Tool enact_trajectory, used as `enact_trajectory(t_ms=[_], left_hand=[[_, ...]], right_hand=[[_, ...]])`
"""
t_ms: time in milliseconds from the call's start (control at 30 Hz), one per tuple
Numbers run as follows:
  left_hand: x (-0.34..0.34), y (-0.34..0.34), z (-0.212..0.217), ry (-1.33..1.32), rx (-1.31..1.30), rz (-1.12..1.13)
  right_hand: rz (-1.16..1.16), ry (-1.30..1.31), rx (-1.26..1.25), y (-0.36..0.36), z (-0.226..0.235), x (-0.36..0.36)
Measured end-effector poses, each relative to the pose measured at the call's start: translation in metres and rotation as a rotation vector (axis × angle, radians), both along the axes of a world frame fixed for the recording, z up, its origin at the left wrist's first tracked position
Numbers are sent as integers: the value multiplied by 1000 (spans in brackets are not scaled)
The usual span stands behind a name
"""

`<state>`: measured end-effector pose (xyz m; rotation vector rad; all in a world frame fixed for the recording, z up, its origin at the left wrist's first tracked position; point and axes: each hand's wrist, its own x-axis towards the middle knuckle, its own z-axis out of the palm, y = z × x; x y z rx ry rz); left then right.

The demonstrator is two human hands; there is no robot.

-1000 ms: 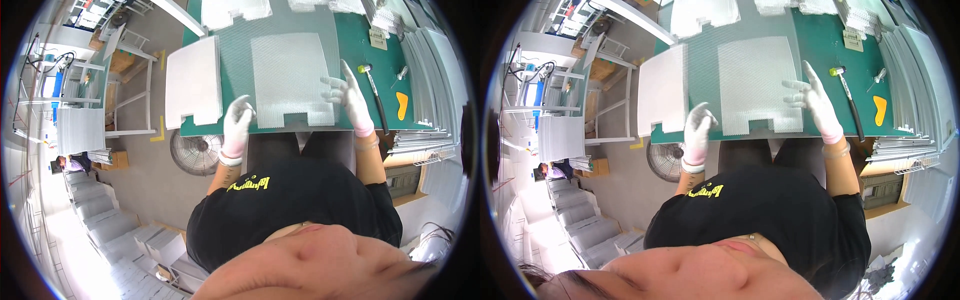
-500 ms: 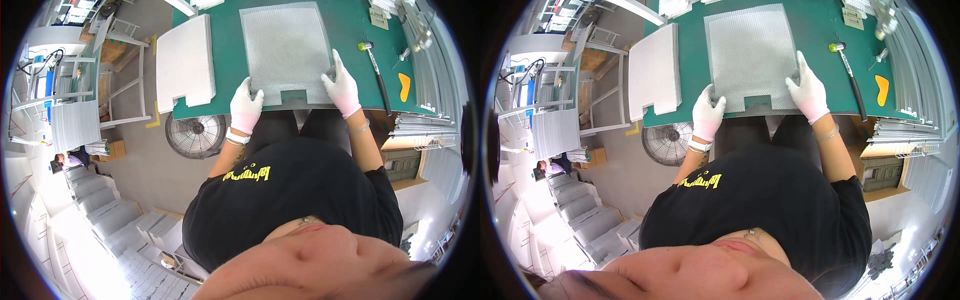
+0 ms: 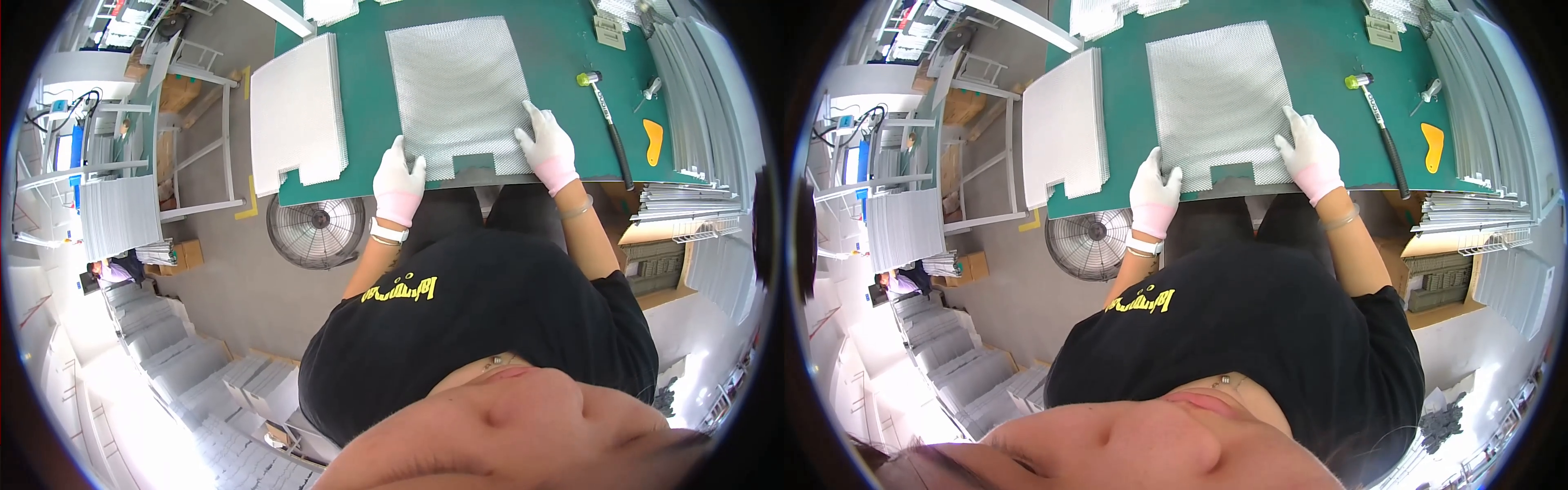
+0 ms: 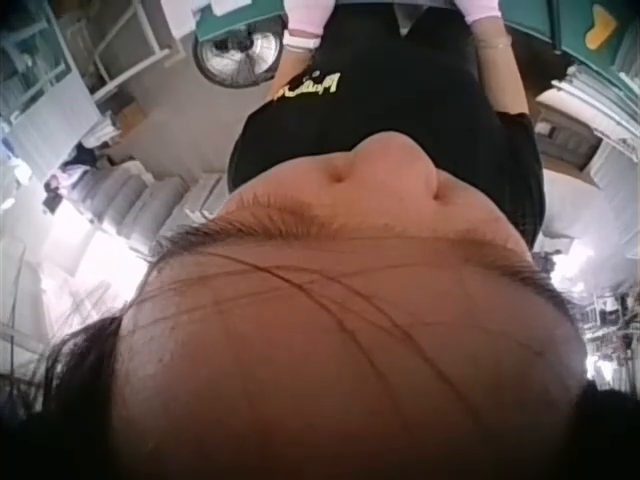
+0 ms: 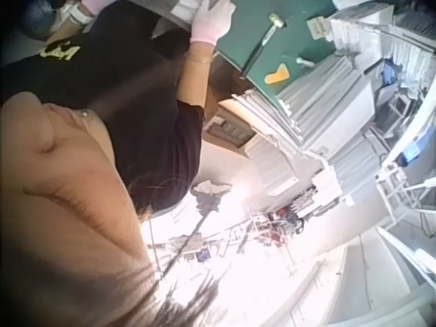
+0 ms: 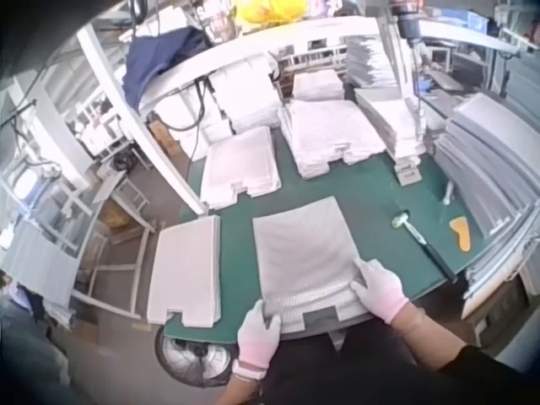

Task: Assembling metal mesh air filters into aluminum frames using metal clips and a power drill.

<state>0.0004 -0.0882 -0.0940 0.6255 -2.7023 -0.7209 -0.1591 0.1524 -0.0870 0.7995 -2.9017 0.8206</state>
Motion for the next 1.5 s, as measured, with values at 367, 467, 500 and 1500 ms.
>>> enact_trajectory(t_ms=[367,467,500,1500], left_hand=[[-8,-5,13,-156,132,-1],[-9,-6,12,-99,-43,34],[-11,-5,21,-91,-63,31],[-441,-10,153,55,-809,-239]], right_hand=[[-10,-135,209,-5,16,-8],[70,-149,248,1,40,-19],[136,-83,200,7,39,-37],[-459,-288,101,-47,94,-304]])
